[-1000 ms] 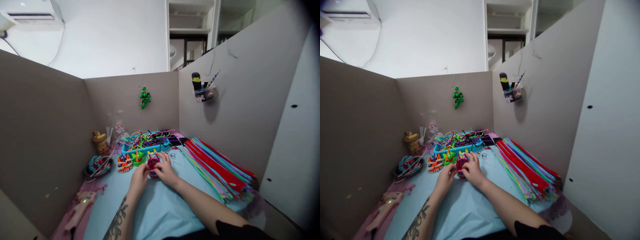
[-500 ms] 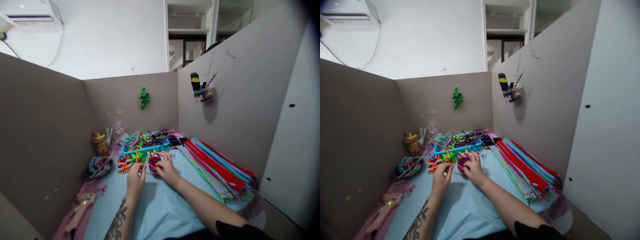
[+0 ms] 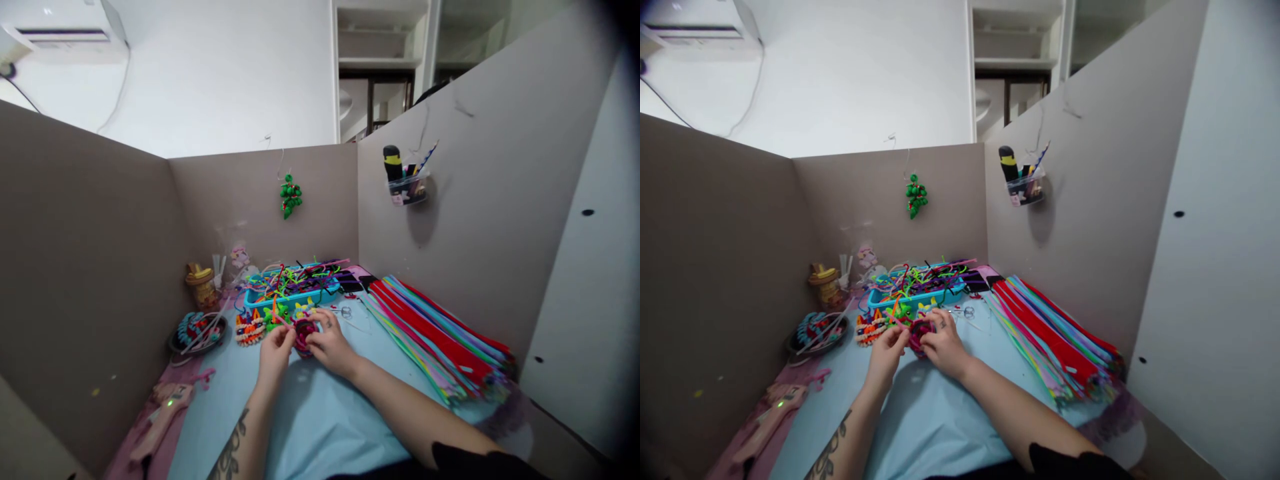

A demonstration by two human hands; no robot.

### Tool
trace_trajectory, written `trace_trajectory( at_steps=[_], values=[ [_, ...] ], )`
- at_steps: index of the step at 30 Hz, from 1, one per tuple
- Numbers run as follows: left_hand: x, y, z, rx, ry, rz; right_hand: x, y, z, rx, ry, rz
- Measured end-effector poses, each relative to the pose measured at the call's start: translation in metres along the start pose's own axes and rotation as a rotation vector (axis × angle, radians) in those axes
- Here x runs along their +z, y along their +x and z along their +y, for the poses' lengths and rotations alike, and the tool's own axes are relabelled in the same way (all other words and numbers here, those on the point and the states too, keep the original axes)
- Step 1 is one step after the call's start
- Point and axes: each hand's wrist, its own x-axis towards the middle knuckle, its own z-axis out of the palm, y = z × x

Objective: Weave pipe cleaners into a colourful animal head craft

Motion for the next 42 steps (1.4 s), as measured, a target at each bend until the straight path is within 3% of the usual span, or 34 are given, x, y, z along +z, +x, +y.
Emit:
trace_trajectory(
  at_steps=[4,10,13,17,20,22,24,33,42],
  values=[
    [0.003,-0.006,0.008,0.16,0.082,-0.011,-0.001,0.0,-0.002,-0.071,-0.031,-0.022],
    [0.001,-0.003,0.003,0.203,0.224,0.02,-0.001,-0.004,-0.01,-0.216,-0.105,-0.106],
    [0.0,-0.002,0.002,0.282,0.325,0.058,0.0,-0.005,-0.01,-0.14,-0.075,-0.073],
    [-0.001,-0.007,0.003,0.466,0.429,0.244,0.001,-0.002,-0.006,0.083,0.008,0.055],
    [0.001,-0.01,0.001,0.536,0.506,0.139,0.002,0.0,-0.003,0.153,0.039,0.096],
    [0.003,-0.011,-0.003,0.525,0.561,0.009,0.003,-0.001,-0.002,0.157,0.052,0.103],
    [0.005,-0.011,-0.006,0.488,0.611,-0.048,0.004,-0.001,-0.001,0.159,0.061,0.104],
    [0.009,-0.015,-0.009,0.418,0.823,-0.053,0.01,-0.003,0.004,0.164,0.135,0.083],
    [0.013,-0.016,-0.007,0.394,0.833,-0.056,0.005,-0.002,0.01,0.093,0.214,0.021]
  ],
)
